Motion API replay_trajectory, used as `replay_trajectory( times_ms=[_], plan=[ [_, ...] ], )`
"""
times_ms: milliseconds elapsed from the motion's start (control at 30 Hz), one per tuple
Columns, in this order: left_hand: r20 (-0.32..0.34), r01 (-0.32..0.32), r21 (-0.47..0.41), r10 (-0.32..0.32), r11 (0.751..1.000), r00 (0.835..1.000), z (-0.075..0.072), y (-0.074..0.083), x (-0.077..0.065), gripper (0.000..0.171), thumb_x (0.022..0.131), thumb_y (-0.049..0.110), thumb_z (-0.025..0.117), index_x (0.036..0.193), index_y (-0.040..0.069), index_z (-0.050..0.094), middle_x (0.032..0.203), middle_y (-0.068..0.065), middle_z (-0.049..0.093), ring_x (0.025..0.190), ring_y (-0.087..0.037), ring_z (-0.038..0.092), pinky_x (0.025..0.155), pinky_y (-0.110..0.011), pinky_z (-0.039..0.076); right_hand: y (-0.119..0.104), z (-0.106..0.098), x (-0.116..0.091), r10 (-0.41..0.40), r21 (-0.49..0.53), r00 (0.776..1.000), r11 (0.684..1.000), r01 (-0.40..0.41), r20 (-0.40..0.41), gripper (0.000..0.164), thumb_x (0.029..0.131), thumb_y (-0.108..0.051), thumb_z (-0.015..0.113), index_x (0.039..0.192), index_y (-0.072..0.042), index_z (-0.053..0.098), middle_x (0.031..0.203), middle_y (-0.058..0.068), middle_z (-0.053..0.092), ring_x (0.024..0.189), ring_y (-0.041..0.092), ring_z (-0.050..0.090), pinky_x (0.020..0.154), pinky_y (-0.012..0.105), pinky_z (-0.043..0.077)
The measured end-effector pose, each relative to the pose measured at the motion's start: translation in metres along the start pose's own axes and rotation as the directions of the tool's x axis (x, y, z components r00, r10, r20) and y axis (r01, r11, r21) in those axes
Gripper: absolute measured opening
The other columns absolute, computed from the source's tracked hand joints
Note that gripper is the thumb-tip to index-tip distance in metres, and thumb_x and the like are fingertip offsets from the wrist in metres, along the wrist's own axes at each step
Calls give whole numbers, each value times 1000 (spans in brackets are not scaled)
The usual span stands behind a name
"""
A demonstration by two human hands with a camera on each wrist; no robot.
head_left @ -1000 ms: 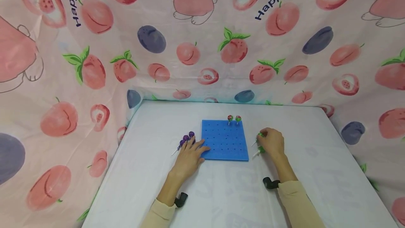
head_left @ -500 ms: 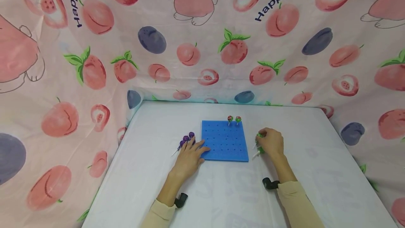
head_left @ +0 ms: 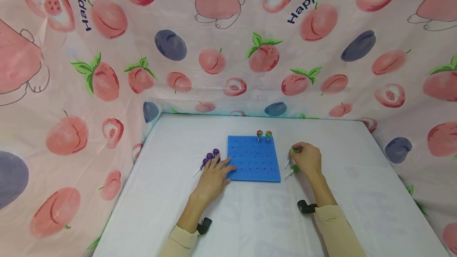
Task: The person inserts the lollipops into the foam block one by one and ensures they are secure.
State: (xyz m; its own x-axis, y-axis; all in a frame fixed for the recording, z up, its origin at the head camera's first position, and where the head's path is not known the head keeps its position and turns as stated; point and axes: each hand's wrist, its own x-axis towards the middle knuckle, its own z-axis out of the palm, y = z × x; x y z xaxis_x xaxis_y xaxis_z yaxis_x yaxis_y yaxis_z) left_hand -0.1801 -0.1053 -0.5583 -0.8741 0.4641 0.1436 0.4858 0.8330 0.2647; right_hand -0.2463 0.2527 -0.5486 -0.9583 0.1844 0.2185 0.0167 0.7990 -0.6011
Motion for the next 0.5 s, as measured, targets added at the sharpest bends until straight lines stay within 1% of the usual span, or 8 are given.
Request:
replay_trajectory(
  times_ms=[133,333,400,500],
  plan=[
    [-1,2,8,-2,1000,1000,0,0,0,45,99,24,74,142,27,64,161,-7,47,155,-42,28,121,-65,27,-3,-2,1,-16,41,999,999,18,-35,19,87,-13,82,103,-4,79,91,15,77,83,31,71,72,45,56],
    [-3,-2,9,2,1000,1000,0,0,0,45,98,25,74,142,27,64,161,-7,47,155,-42,28,121,-65,27,-10,-3,1,-46,100,995,994,54,-83,21,87,-15,84,104,-3,79,89,13,76,81,30,71,73,41,53],
    [-2,-2,8,2,1000,1000,0,-1,0,45,99,25,74,142,27,64,161,-7,47,155,-42,28,121,-65,27,-12,-3,1,-55,118,994,991,66,-98,22,87,-14,84,105,-3,79,90,13,77,82,29,72,74,41,55],
    [0,-1,6,1,1000,1000,1,-1,0,45,99,25,74,142,27,64,161,-7,47,155,-42,28,121,-65,27,-15,-1,-1,-64,149,992,985,81,-112,22,87,-14,84,106,-4,79,95,14,77,85,30,72,77,44,58]
  ],
)
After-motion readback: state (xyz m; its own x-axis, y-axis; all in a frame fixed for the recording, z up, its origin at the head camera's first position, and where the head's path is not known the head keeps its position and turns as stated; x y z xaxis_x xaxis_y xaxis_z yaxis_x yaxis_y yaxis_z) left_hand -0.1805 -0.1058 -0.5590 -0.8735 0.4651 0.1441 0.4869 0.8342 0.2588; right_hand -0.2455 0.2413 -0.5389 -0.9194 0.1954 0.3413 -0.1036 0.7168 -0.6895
